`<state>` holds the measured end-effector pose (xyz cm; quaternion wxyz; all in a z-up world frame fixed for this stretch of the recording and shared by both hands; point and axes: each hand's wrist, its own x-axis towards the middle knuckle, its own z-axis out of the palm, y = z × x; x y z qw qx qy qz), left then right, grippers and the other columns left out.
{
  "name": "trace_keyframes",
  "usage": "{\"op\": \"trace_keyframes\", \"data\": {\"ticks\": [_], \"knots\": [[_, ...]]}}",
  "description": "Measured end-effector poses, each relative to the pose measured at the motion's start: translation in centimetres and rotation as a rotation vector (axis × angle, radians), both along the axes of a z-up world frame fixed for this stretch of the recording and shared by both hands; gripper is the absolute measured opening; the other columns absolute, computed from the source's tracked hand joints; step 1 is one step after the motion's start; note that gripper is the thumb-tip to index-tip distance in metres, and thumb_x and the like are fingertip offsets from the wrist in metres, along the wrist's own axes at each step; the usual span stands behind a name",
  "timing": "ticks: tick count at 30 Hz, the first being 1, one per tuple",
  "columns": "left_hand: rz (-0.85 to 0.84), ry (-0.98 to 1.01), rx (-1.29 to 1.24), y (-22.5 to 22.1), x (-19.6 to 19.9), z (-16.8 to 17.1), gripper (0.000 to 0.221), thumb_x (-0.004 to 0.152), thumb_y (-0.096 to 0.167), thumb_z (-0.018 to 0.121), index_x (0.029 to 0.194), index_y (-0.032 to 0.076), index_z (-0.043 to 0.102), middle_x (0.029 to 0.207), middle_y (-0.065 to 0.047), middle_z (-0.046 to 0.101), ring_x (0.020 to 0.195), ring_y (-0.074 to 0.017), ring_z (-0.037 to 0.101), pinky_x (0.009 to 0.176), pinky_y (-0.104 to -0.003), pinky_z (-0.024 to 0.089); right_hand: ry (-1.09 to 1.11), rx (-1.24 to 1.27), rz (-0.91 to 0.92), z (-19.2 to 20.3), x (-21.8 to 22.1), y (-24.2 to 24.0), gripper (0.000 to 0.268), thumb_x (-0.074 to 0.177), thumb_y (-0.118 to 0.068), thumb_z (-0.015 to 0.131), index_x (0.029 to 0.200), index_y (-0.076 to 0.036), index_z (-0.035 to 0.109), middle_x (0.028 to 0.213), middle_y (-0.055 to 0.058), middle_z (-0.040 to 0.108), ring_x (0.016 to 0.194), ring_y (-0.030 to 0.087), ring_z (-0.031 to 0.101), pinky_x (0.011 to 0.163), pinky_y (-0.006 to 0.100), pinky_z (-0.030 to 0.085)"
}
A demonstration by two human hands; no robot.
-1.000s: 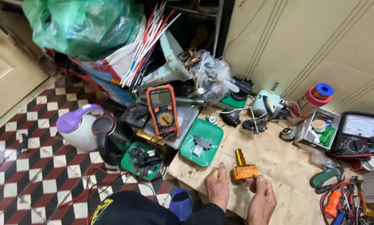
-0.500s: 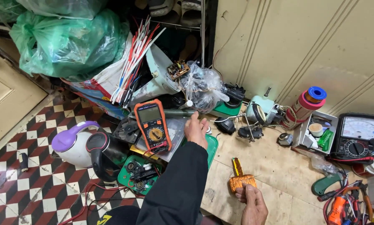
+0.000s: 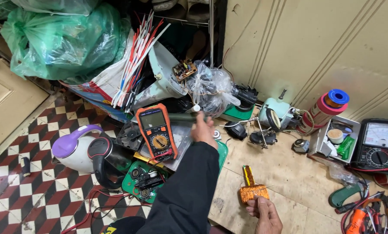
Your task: Repairing a copper coil by manipulating wires and using tools like scissors and a screwdriver to adjust components.
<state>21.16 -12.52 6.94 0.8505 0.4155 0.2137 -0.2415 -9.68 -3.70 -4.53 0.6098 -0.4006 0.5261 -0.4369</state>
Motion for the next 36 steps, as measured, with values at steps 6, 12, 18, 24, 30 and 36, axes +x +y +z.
{"op": "trace_keyframes", "data": {"ticks": [6, 12, 18, 24, 30, 36], "knots": [[-0.396, -0.032, -0.159, 3.2, -13.5, 6.7, 0.033, 0.102, 0.038, 0.078, 0.109, 0.006, 0.070, 0.078, -0.001, 0.063, 0.060, -0.0085, 0.052, 0.054, -0.022, 0.041, -0.006, 0.035, 0.000, 0.5, -0.1, -0.3, 0.033, 0.120, -0.015, 0.057, 0.121, 0.015, 0.072, 0.094, 0.029, 0.077, 0.076, 0.032, 0.068, 0.076, 0.040, 0.054], [-0.950, 0.030, -0.405, 12.6, -25.4, 6.0, 0.048, 0.112, 0.016, 0.066, 0.156, -0.005, 0.063, 0.121, -0.015, 0.072, 0.101, -0.0171, 0.071, 0.090, -0.026, 0.061, 0.310, 0.090, 0.040, 3.8, -4.1, -2.7, 0.048, 0.122, -0.037, 0.046, 0.130, 0.004, 0.070, 0.124, 0.023, 0.071, 0.107, 0.030, 0.065, 0.087, 0.047, 0.055], [-1.415, -0.101, -0.310, 18.8, -23.5, 4.1, 0.053, 0.115, 0.026, 0.058, 0.160, -0.003, 0.058, 0.125, -0.013, 0.073, 0.103, -0.0177, 0.074, 0.098, -0.026, 0.060, -0.569, 0.426, 0.410, 16.0, -5.8, -2.7, 0.079, 0.115, -0.052, 0.035, 0.158, 0.009, 0.061, 0.127, 0.029, 0.074, 0.117, 0.037, 0.067, 0.104, 0.053, 0.051], [-1.440, -0.248, -0.075, 18.4, -23.4, 4.0, 0.039, 0.114, 0.029, 0.060, 0.130, -0.004, 0.071, 0.110, -0.013, 0.077, 0.097, -0.0182, 0.076, 0.093, -0.028, 0.063, -0.243, 0.211, 0.347, 17.7, -6.5, -1.6, 0.033, 0.107, -0.015, 0.063, 0.120, 0.011, 0.078, 0.097, 0.024, 0.077, 0.079, 0.025, 0.065, 0.070, 0.036, 0.049], [-1.045, -0.681, 0.447, 16.6, -20.9, 3.8, 0.067, 0.095, 0.048, 0.070, 0.146, 0.005, 0.071, 0.137, -0.011, 0.079, 0.118, -0.0170, 0.075, 0.100, -0.029, 0.059, -0.119, 0.137, 0.353, 17.3, -5.1, -0.8, 0.055, 0.095, -0.007, 0.077, 0.149, 0.004, 0.077, 0.094, 0.015, 0.079, 0.069, 0.019, 0.063, 0.064, 0.029, 0.049], [-0.765, -0.331, 0.129, 16.2, -19.0, 3.8, 0.055, 0.093, 0.008, 0.080, 0.145, -0.008, 0.071, 0.116, -0.018, 0.081, 0.094, -0.0180, 0.072, 0.087, -0.028, 0.058, 0.262, -0.011, 0.528, 18.5, -3.0, 1.2, 0.051, 0.090, -0.012, 0.086, 0.141, -0.012, 0.084, 0.093, 0.004, 0.082, 0.069, 0.013, 0.063, 0.061, 0.027, 0.050]]}}
